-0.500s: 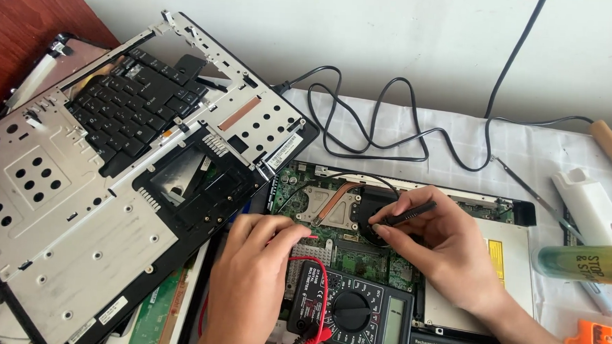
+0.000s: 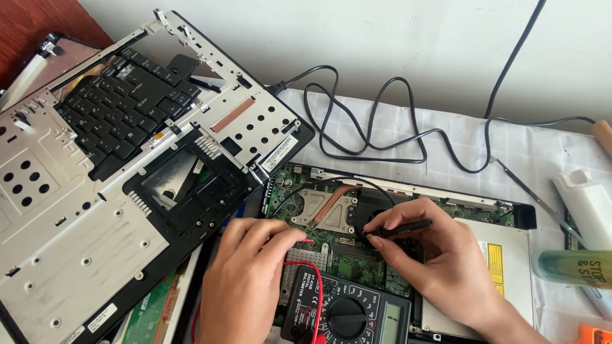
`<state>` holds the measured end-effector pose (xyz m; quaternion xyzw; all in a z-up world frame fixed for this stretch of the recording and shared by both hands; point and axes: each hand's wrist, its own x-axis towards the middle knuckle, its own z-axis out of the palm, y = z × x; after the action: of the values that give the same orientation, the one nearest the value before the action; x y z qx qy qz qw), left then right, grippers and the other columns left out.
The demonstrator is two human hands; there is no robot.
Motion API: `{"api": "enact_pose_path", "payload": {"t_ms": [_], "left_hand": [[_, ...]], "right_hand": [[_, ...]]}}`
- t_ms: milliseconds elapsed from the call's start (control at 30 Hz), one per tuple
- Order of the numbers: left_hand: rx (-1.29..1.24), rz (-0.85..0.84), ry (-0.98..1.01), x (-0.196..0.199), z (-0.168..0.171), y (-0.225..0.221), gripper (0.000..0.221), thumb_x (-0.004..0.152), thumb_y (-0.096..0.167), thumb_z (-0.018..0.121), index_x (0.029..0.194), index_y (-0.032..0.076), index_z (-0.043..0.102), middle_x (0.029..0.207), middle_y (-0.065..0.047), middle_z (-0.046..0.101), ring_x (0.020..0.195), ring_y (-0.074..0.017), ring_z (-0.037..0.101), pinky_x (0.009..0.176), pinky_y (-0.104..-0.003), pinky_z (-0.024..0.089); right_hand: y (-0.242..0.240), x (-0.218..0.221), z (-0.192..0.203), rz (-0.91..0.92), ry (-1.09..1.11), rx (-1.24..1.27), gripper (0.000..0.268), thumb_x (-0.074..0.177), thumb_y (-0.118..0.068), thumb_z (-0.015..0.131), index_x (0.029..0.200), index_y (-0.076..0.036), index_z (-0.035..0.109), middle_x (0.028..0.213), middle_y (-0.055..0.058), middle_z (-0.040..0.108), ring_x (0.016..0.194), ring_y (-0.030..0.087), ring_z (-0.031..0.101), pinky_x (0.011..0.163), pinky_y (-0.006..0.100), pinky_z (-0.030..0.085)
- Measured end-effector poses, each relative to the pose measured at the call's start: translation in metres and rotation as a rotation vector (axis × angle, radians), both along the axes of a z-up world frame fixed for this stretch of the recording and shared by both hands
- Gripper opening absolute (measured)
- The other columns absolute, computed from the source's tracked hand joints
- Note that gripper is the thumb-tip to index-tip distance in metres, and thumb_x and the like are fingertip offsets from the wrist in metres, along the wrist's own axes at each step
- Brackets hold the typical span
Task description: Testing various components on a laptop motherboard using a digital multimeter to diagnose electrical issues.
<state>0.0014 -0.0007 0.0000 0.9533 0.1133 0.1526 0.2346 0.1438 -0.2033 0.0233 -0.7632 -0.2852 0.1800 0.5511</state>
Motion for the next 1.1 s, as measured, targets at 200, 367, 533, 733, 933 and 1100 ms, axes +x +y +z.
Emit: {"api": "enact_pose_path", "payload": {"t_ms": [200,367,533,733,933,1100], "left_hand": [[0.016,0.008,0.02,0.0006,0.0018,-0.0005,0.036,0.084,-0.003,0.067,0.111,0.02,0.074,0.111,0.005,0.069,0.105,-0.0259,0.057,0.07,-0.044,0.057],[0.016,0.01,-0.016,0.0005,0.0019,-0.0009,0.034,0.085,-0.003,0.066,0.109,0.019,0.074,0.11,0.006,0.069,0.104,-0.0252,0.057,0.07,-0.043,0.055],[0.013,0.011,-0.009,0.0011,0.0017,-0.0008,0.034,0.086,-0.003,0.065,0.109,0.02,0.074,0.109,0.007,0.069,0.103,-0.0248,0.057,0.07,-0.042,0.055],[0.015,0.004,-0.02,0.0012,0.0015,-0.0007,0.033,0.087,-0.002,0.065,0.109,0.02,0.074,0.109,0.006,0.069,0.103,-0.0251,0.057,0.074,-0.042,0.054],[0.011,0.006,-0.01,0.0001,0.0003,-0.0006,0.034,0.085,-0.002,0.066,0.111,0.02,0.074,0.11,0.007,0.069,0.103,-0.0252,0.057,0.074,-0.042,0.055],[0.013,0.007,-0.03,0.0004,0.0018,-0.0012,0.031,0.087,0.0,0.066,0.11,0.019,0.074,0.109,0.007,0.069,0.103,-0.0247,0.057,0.072,-0.042,0.055]], "right_hand": [[0.0001,0.0008,0.0014,0.02,-0.056,-0.002,0.022,0.085,-0.003,0.077,0.095,-0.01,0.059,0.096,0.005,0.081,0.087,0.01,0.078,0.074,0.021,0.063],[-0.0006,0.0008,0.0035,0.04,-0.143,-0.04,0.022,0.084,-0.005,0.077,0.095,-0.012,0.06,0.097,0.003,0.083,0.087,0.009,0.079,0.072,0.02,0.064],[-0.0013,0.0013,0.0031,0.071,-0.305,-0.039,0.023,0.084,-0.009,0.079,0.096,-0.014,0.06,0.097,-0.001,0.082,0.086,0.007,0.078,0.074,0.02,0.059],[-0.0034,0.0005,0.0021,0.112,-0.37,-0.007,0.02,0.085,-0.006,0.078,0.099,-0.011,0.065,0.096,0.001,0.079,0.088,0.01,0.077,0.084,0.023,0.062],[-0.0056,-0.0009,0.0017,0.106,-0.394,-0.012,0.02,0.083,-0.008,0.079,0.097,-0.012,0.065,0.096,0.0,0.08,0.092,0.01,0.08,0.088,0.024,0.064],[-0.0066,-0.0005,0.001,0.098,-0.356,-0.014,0.02,0.083,-0.008,0.079,0.097,-0.012,0.065,0.096,0.0,0.081,0.091,0.01,0.079,0.087,0.023,0.063]]}}
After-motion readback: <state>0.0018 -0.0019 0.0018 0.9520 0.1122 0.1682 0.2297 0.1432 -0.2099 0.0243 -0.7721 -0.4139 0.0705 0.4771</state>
